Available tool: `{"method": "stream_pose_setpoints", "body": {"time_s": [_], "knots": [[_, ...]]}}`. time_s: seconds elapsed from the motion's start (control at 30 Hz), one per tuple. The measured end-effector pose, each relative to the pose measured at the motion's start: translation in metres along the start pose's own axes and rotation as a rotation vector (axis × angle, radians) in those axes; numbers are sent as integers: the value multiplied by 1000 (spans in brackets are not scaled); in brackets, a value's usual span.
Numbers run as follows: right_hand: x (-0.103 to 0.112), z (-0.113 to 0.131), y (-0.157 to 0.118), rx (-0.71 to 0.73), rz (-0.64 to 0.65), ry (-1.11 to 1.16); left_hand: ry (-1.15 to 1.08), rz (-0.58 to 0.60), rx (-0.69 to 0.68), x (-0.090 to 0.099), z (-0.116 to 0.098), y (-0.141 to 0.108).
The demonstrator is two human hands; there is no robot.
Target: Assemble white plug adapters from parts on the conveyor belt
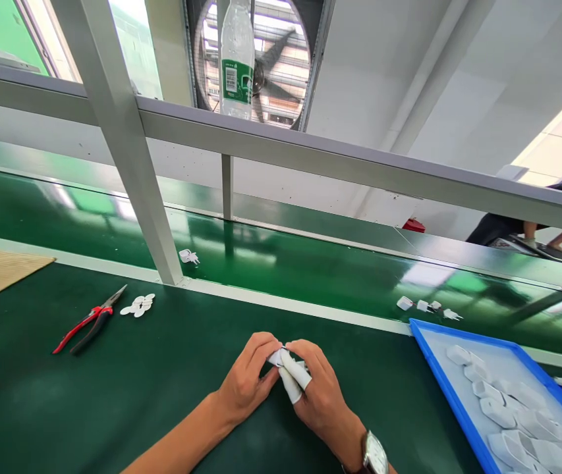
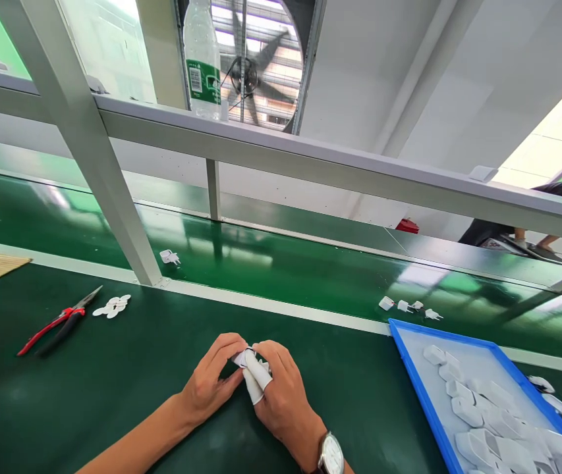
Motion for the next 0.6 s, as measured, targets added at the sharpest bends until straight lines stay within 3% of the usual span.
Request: {"method": "stream_pose_setpoints", "body": {"time_s": [0.2, 0.43, 0.6], "knots": [[-2, -5, -4, -33, -3, 33, 3, -89, 111, -4, 1, 1], [-10, -2, -7, -82, -29, 86, 19, -120, 103, -1, 3, -4], [-15, -6, -10, -146, -10, 194, 14, -82, 106, -3, 6, -5]]}}
Point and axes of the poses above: each hand's wrist, its own y-axis towards the middle knuckle, its own x-axis out of the back of the hand, z = x × y, the point moved 4 cm from there along y, towards the middle knuckle, and after that the axes turned 15 degrees about -y, right-handed, at the moved point
